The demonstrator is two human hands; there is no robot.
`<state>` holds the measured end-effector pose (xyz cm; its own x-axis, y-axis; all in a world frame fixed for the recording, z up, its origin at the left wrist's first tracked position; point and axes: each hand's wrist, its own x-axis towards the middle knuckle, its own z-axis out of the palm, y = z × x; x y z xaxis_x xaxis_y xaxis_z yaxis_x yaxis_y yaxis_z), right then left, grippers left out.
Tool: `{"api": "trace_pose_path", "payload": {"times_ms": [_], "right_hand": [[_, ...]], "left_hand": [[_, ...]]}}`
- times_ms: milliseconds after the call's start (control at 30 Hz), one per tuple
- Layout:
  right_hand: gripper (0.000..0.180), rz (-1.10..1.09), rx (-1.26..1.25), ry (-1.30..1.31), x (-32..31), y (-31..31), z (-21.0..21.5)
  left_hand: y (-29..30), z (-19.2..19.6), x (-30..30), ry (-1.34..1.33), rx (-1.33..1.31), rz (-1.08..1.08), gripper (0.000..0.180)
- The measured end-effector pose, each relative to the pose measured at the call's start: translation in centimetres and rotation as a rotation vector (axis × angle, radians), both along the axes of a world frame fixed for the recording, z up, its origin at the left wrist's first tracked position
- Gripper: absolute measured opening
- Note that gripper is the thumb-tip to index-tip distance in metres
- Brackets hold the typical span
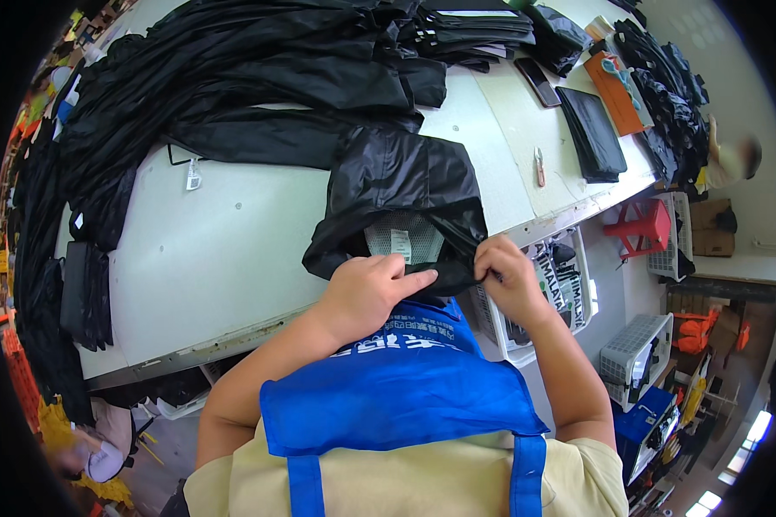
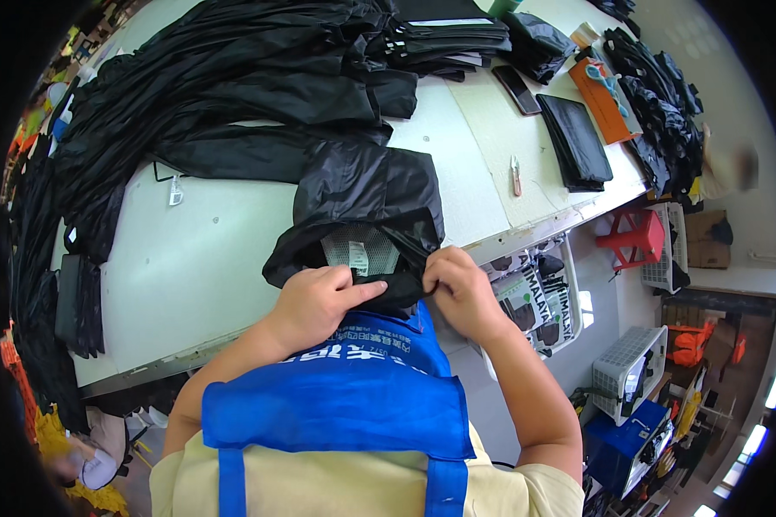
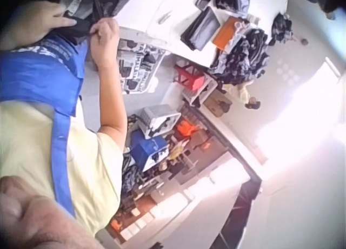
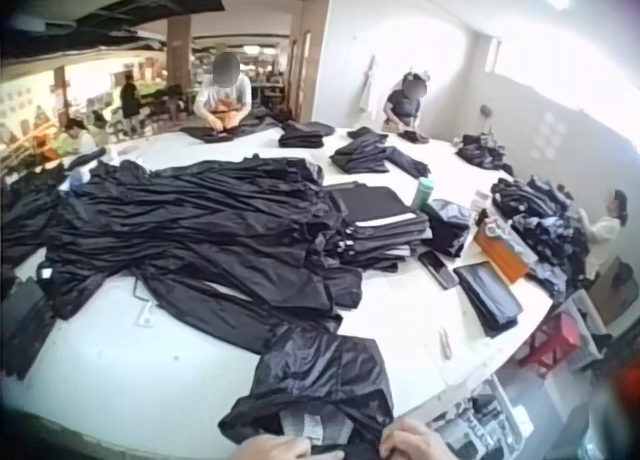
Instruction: The person folds black garments on a white table in a workshop. They repeatedly unfold, smooth, and refold each item, then stack the folded pieces on the table.
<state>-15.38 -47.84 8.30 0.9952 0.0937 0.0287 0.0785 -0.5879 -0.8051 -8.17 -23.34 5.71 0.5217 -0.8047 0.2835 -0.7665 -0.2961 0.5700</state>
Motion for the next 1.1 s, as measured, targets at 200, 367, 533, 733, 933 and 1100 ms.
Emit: {"api": "trace_pose_path", "payload": {"times_ms": [200, 367, 533, 733, 933, 1100], "right_hand": [[0.006, 0.331, -0.646, -0.212, -1.7, 2.6, -0.2], [0.009, 0.381, -0.522, -0.26, -2.4, 2.7, -2.4], [0.019, 0.225, -0.191, -0.087, -1.6, 2.9, -1.7], [0.019, 0.003, -0.518, -0.414, 0.4, 5.3, -0.7], [0.011, -0.023, -0.061, 0.026, 4.3, 10.3, -4.5], [0.015, 0.008, 0.244, 0.442, 7.2, 10.7, -6.6]], "left_hand": [[0.1, -1.8, -2.0, -0.105, 0.175, -0.023, 0.028], [2.3, 0.2, -1.4, -0.229, -0.152, 0.293, 0.019], [4.6, -1.5, 1.7, -0.051, -0.065, 0.62, 0.008], [5.4, -0.1, 3.6, 0.721, -0.192, 0.68, 0.012], [5.5, -1.1, 3.4, 0.813, -0.283, 0.645, 0.013], [5.2, -1.1, 2.9, 0.773, -0.292, 0.653, 0.013]]}}
